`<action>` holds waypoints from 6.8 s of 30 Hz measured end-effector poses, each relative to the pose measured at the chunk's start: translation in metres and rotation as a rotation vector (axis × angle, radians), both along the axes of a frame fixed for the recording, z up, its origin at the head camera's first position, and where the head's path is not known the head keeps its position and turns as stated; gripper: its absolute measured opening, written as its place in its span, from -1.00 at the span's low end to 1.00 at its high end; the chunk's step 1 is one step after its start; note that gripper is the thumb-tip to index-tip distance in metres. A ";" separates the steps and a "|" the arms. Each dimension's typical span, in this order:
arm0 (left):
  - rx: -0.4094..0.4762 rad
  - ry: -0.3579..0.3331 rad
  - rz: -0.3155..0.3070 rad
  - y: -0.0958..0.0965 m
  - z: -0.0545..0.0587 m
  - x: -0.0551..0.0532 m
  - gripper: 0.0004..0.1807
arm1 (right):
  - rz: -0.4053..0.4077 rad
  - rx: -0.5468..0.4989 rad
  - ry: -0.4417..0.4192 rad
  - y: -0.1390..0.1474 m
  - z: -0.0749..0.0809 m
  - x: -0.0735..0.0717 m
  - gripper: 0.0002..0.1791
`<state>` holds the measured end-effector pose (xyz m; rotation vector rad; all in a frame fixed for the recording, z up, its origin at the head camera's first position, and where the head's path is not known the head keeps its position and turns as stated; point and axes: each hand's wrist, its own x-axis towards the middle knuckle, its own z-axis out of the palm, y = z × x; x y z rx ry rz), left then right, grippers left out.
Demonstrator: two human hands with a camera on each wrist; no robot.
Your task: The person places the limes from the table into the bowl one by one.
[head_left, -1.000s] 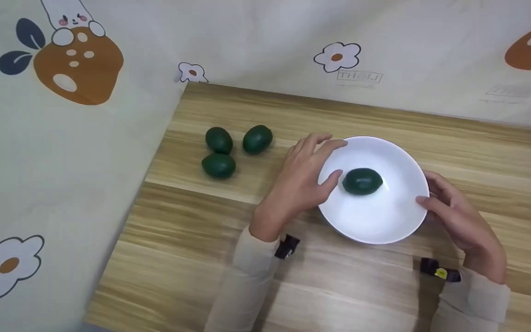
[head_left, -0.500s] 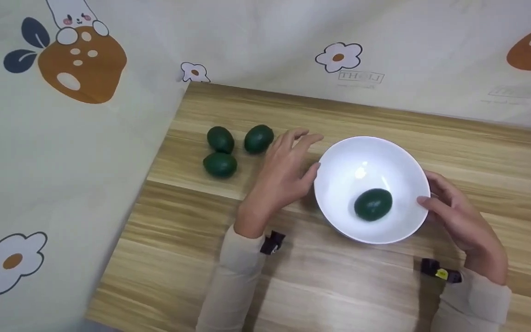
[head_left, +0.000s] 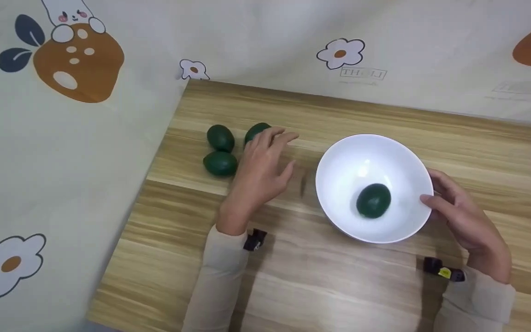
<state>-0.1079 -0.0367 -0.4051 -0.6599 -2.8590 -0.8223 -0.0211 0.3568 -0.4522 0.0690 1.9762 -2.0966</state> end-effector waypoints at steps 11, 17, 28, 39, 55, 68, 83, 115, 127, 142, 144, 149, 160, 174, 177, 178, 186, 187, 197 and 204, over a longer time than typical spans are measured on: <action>-0.057 0.023 0.070 -0.020 -0.008 -0.001 -0.46 | 0.005 -0.007 0.015 0.001 0.002 0.001 -0.49; -0.053 -0.002 0.116 -0.035 -0.011 -0.001 -0.45 | 0.022 -0.001 0.012 -0.001 0.002 0.000 -0.49; -0.052 -0.063 0.197 -0.068 -0.021 0.000 -0.42 | 0.009 -0.032 0.010 -0.002 -0.001 0.000 -0.48; -0.020 -0.138 0.259 -0.083 -0.026 -0.002 -0.43 | 0.022 -0.045 0.016 -0.002 0.000 0.000 -0.48; -0.045 -0.178 0.279 -0.096 -0.033 -0.005 -0.44 | 0.029 -0.043 0.022 0.000 0.002 0.001 -0.48; -0.033 -0.260 0.293 -0.100 -0.031 -0.005 -0.41 | 0.012 -0.030 0.026 -0.002 0.000 0.001 -0.48; -0.060 -0.289 0.299 -0.101 -0.031 -0.007 -0.44 | -0.001 -0.037 0.014 -0.002 -0.001 0.000 -0.46; -0.019 -0.263 0.252 -0.091 -0.024 -0.004 -0.48 | 0.032 -0.030 0.021 -0.001 0.002 0.001 -0.49; -0.002 -0.256 0.218 -0.083 -0.019 -0.001 -0.46 | 0.021 -0.017 0.024 -0.001 0.001 0.001 -0.48; 0.006 -0.222 0.195 -0.076 -0.016 0.000 -0.47 | 0.023 -0.029 0.021 -0.001 0.002 0.001 -0.47; 0.007 -0.213 0.187 -0.075 -0.016 0.001 -0.47 | 0.020 -0.028 0.020 -0.001 0.001 0.001 -0.48; 0.014 -0.188 0.160 -0.073 -0.016 0.002 -0.48 | 0.011 -0.021 0.019 -0.001 0.001 0.001 -0.50; 0.016 -0.160 0.130 -0.066 -0.011 0.005 -0.50 | 0.004 -0.008 0.011 -0.004 0.000 0.000 -0.50; 0.014 -0.172 0.122 -0.056 -0.010 0.001 -0.49 | -0.011 -0.002 0.012 -0.003 0.001 -0.001 -0.47; 0.016 -0.166 0.111 -0.051 -0.010 0.001 -0.50 | -0.014 -0.006 0.017 -0.003 0.000 0.000 -0.47; 0.017 -0.165 0.109 -0.049 -0.010 0.001 -0.50 | -0.016 -0.011 0.019 -0.003 0.000 0.000 -0.47; 0.034 -0.193 0.101 -0.032 -0.010 -0.002 -0.47 | -0.017 -0.030 0.015 -0.005 0.001 0.000 -0.48; 0.031 -0.196 0.098 -0.030 -0.009 -0.002 -0.46 | -0.018 -0.030 0.013 -0.005 0.001 0.000 -0.48; 0.013 -0.210 0.094 -0.013 -0.009 -0.007 -0.46 | -0.003 0.003 -0.013 -0.008 0.002 -0.003 -0.50; 0.033 -0.223 0.074 0.000 -0.007 -0.009 -0.44 | -0.015 -0.004 0.000 -0.005 0.003 -0.001 -0.49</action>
